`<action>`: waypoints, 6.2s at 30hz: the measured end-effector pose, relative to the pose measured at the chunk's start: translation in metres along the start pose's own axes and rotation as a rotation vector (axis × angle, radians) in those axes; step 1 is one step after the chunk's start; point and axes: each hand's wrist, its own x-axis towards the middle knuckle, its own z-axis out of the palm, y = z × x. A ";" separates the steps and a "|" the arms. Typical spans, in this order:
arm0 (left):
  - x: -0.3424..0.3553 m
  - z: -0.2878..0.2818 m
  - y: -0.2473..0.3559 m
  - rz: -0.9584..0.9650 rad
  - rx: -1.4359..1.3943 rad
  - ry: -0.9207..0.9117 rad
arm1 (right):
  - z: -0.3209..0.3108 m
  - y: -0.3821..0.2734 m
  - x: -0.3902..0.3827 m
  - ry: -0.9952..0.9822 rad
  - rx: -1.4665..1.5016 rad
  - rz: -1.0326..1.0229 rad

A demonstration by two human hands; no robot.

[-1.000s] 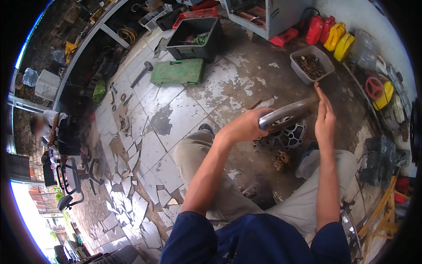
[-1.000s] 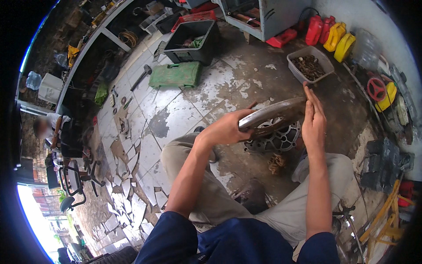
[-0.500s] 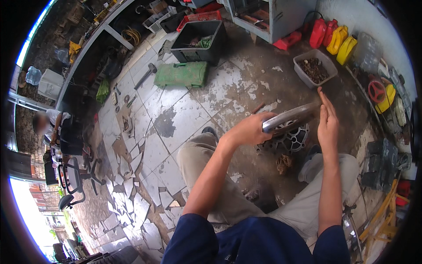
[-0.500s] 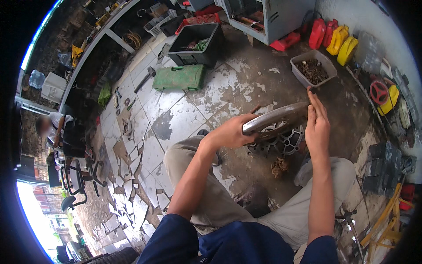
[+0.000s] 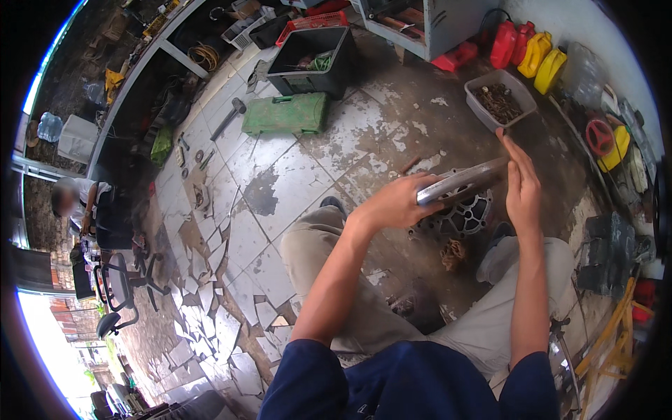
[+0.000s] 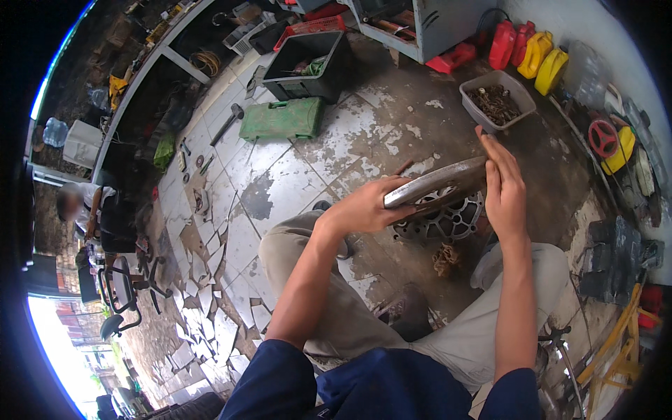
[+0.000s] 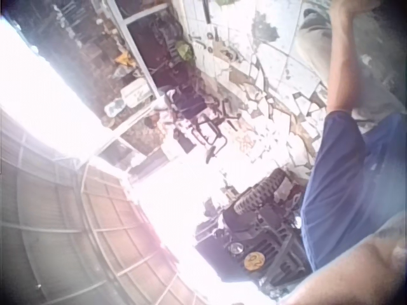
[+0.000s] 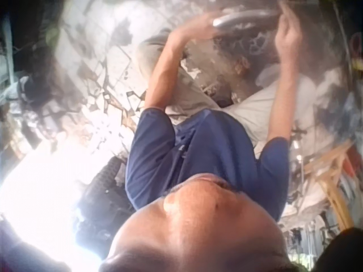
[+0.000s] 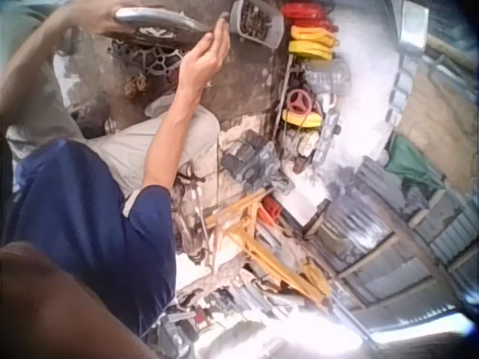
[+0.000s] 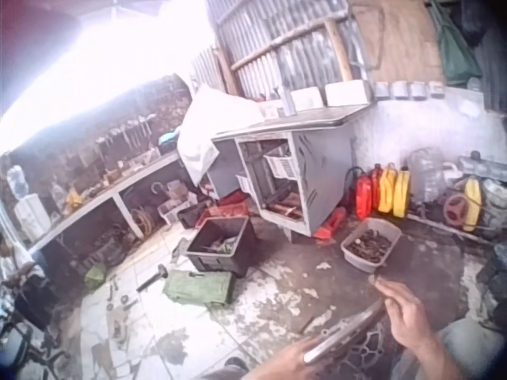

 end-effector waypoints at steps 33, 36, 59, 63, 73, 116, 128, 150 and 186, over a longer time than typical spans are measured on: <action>0.001 0.002 0.016 -0.235 -0.075 0.029 | 0.014 -0.003 -0.003 0.133 -0.058 -0.108; 0.002 -0.001 0.018 -0.269 -0.097 0.016 | 0.011 -0.002 0.000 0.122 -0.053 -0.071; -0.003 -0.022 0.005 -0.286 -0.193 -0.046 | 0.009 0.015 -0.005 0.098 0.042 0.230; 0.004 -0.024 -0.009 -0.244 -0.074 -0.130 | 0.010 0.020 -0.007 0.118 0.068 0.183; 0.002 -0.015 -0.021 -0.160 -0.149 -0.076 | 0.007 -0.020 -0.003 0.011 -0.040 -0.124; 0.006 -0.005 0.024 -0.067 -0.375 -0.004 | 0.013 0.002 -0.003 0.187 -0.031 0.126; 0.007 -0.012 0.023 -0.353 -0.163 -0.030 | 0.008 -0.010 -0.002 0.112 -0.033 0.020; -0.005 -0.017 0.008 -0.283 -0.081 -0.061 | 0.009 0.013 0.003 0.087 -0.048 0.091; 0.042 0.046 -0.004 -0.065 -0.080 0.386 | 0.000 0.055 0.030 0.280 -0.075 0.019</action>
